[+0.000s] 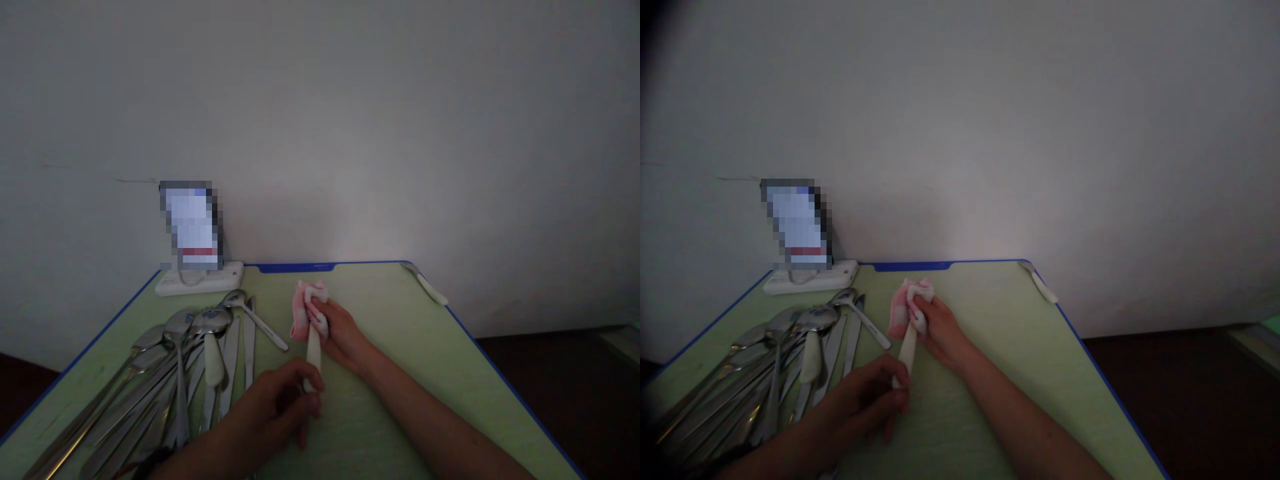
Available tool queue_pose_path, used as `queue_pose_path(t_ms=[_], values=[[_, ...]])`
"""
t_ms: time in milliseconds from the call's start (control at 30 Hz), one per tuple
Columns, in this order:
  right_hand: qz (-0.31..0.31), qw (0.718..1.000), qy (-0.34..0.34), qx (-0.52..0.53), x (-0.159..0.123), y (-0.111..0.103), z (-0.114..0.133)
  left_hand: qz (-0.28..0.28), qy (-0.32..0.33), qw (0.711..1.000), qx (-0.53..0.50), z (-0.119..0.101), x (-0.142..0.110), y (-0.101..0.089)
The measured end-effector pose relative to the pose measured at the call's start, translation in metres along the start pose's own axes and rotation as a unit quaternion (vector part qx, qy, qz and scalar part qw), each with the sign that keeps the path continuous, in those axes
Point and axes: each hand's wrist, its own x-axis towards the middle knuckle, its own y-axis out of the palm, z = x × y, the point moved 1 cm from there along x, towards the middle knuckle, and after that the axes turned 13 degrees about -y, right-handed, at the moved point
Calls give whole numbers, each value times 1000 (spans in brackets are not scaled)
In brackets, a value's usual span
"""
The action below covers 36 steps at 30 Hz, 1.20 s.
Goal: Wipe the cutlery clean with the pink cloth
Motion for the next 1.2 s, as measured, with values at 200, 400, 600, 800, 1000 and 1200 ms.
queue_pose_path(t_ms=[200,400,600,800,1000,1200], values=[[-2,999,3,-32,-1,2,2,21,3,1000,1,-3,-4,0],[26,997,6,-70,-1,-2,3,31,10,997,65,-6,-5,-2],[63,994,-2,-85,1,-5,0,34,6,996,86,-8,-4,-3],[74,994,-13,-74,-2,0,3,32,-6,996,83,-10,-5,-3],[67,996,-19,-62,-4,2,4,31,1,995,99,-14,-6,-2],[45,997,-18,-57,-2,3,3,28,-1,994,104,-11,-7,-2]])
